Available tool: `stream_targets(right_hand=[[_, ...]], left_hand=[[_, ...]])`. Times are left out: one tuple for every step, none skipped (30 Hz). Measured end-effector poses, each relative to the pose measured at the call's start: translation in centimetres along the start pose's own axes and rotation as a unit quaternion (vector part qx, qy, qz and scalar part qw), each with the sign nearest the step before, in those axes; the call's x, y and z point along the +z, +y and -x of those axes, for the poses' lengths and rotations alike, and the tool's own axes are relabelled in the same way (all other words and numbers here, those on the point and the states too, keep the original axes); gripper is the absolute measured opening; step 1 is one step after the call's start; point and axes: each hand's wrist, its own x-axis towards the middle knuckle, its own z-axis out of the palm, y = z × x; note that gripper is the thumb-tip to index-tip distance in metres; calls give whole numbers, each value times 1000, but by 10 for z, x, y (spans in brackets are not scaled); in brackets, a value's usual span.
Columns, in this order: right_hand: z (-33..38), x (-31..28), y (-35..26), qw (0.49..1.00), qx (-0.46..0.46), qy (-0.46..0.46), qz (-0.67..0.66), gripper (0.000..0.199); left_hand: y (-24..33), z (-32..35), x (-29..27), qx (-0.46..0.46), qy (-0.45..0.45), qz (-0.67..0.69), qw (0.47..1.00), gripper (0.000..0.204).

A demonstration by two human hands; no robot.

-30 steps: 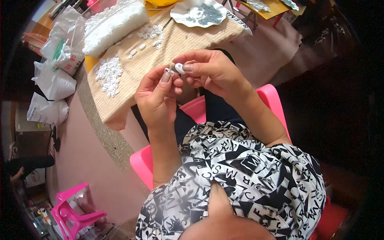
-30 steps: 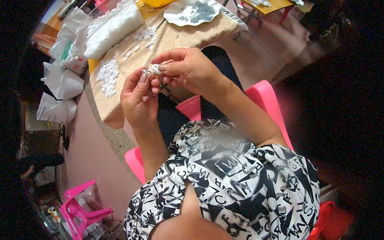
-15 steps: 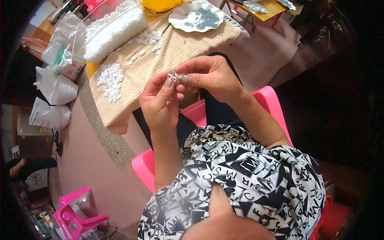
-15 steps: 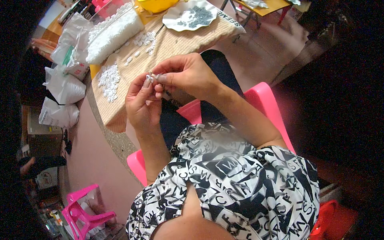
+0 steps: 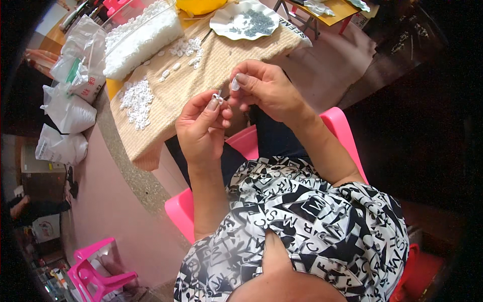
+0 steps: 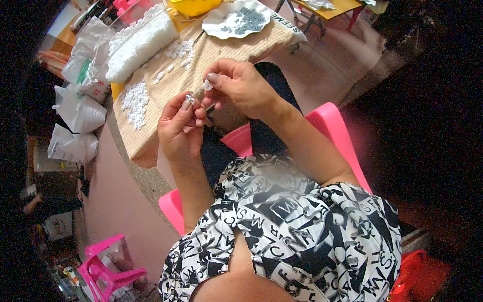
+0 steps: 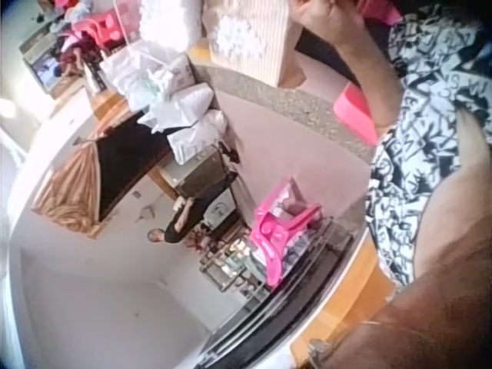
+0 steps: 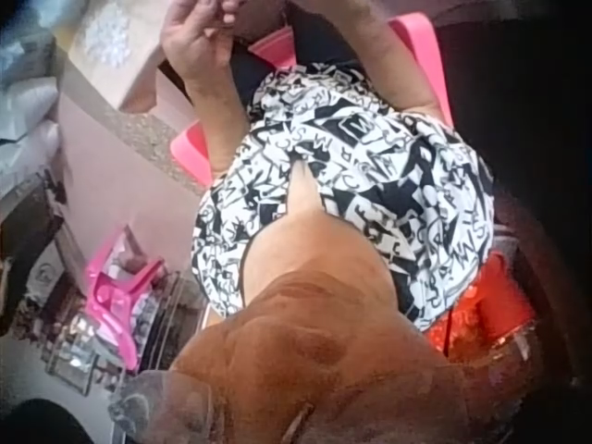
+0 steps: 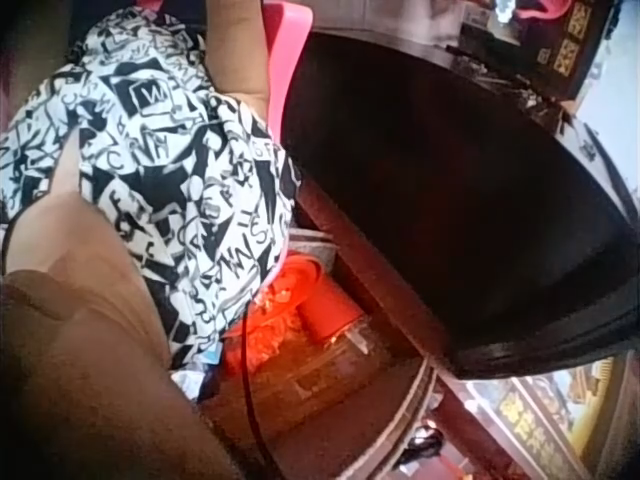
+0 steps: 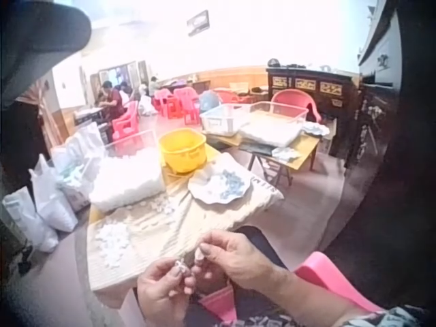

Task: Assembling small hardware components by hand, joining white plastic parts with small pins.

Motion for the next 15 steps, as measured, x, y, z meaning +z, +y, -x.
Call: stream_targets(right_hand=[[1,-1,-1,1000,1,0,0,14],[1,-3,-1,999,0,-4,32,14],[2,-4,-3,998,-3,-7,64,15],[3,-4,-5,998,-2,-7,65,15],[4,-3,-7,996,-5,-9,85,16],[4,-2,-9,994,-7,-11,105,19],[5,-3,-9,994,-6,-12,105,19],[5,-3,-10,994,-14,-19,110,20],[5,-3,-10,993,-22,-26,114,20],[6,-2,-9,993,-22,-27,114,20],[6,1,-9,992,-34,-14,117,19],[7,2,-9,992,-46,-2,121,18],[6,3,-10,992,-46,-2,121,18],[6,2,-11,991,-42,-10,127,17],[6,2,-12,990,-39,-18,133,16]], left_hand=[[0,1,0,0,1,1,1000,19],[-1,1,0,11,8,-20,1000,18],[-1,1,1,21,13,-41,999,18],[-1,1,2,21,14,-40,999,18],[-1,1,2,22,15,-43,999,18],[-1,1,3,23,17,-46,999,18],[-1,1,3,24,18,-46,999,18],[-2,1,4,27,21,-54,998,19],[-2,1,5,29,25,-61,997,19],[-2,2,5,29,25,-61,997,19],[-2,2,6,29,28,-66,997,19],[-2,2,6,29,31,-70,997,19],[-2,2,6,29,31,-70,997,19],[-2,2,6,32,32,-77,996,19],[-2,2,6,36,33,-84,995,19]])
